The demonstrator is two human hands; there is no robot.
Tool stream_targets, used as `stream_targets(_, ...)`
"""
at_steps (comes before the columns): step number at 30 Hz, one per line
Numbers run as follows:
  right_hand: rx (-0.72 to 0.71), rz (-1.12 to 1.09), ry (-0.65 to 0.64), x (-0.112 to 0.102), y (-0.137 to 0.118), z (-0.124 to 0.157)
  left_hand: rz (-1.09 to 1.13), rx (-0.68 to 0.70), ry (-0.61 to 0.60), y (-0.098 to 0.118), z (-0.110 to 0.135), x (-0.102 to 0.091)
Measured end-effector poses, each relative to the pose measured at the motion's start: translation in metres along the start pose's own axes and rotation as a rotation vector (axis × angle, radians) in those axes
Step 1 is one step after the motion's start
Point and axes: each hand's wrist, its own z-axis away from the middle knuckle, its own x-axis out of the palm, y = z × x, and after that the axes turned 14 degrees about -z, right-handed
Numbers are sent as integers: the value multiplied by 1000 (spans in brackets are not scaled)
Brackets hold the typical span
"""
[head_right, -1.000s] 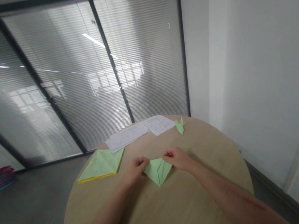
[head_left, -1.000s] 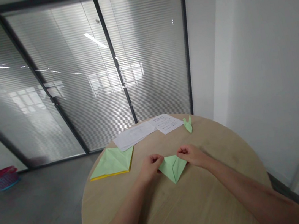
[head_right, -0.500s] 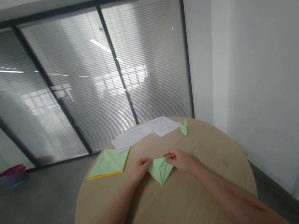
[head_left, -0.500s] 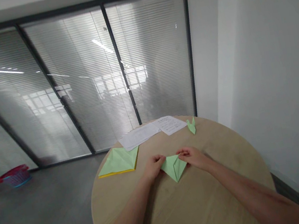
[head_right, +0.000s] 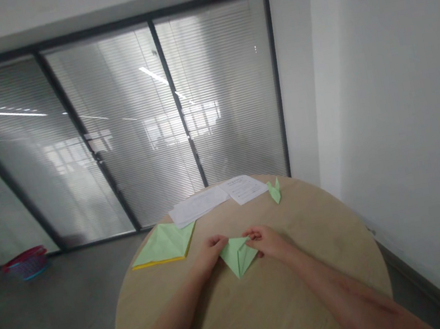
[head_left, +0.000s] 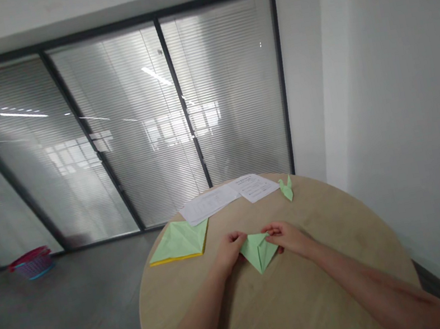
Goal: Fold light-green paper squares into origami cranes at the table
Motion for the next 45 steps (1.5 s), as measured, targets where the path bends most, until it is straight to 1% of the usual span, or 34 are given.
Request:
stream_targets(3,-7,0,14,2,2,-2,-77,40,31,-5,-3,2)
stream_targets(7,29,50,3,5,4,-5,-309,173,155,-8,-9,8)
stream_targets(10,21,55,-15,4,8,-9,-348,188,208,-11,-15,12)
stream_targets(15,-26,50,-9,-1,17,-13,-283,190,163,-12,-22,12)
stream_targets(18,-16,66,12,0,18,-14,-257,177,170,-12,-22,11)
stream_targets(23,55,93,27,4,9,-16,-265,170,217,-13,-21,12)
stream_targets(26,66,99,21,6,3,-15,-276,165,229,-11,-21,13)
stream_targets(30,46,101,62,6,-3,-11,-273,157,219,-8,-21,13)
stream_targets(34,46,138,68,3,-7,-6,-235,174,151,-9,-23,12)
stream_targets(37,43,132,46,1,-8,-4,-204,182,99,-9,-22,9)
stream_targets(45,-5,86,-5,-4,-7,-7,-121,162,67,-3,-16,5)
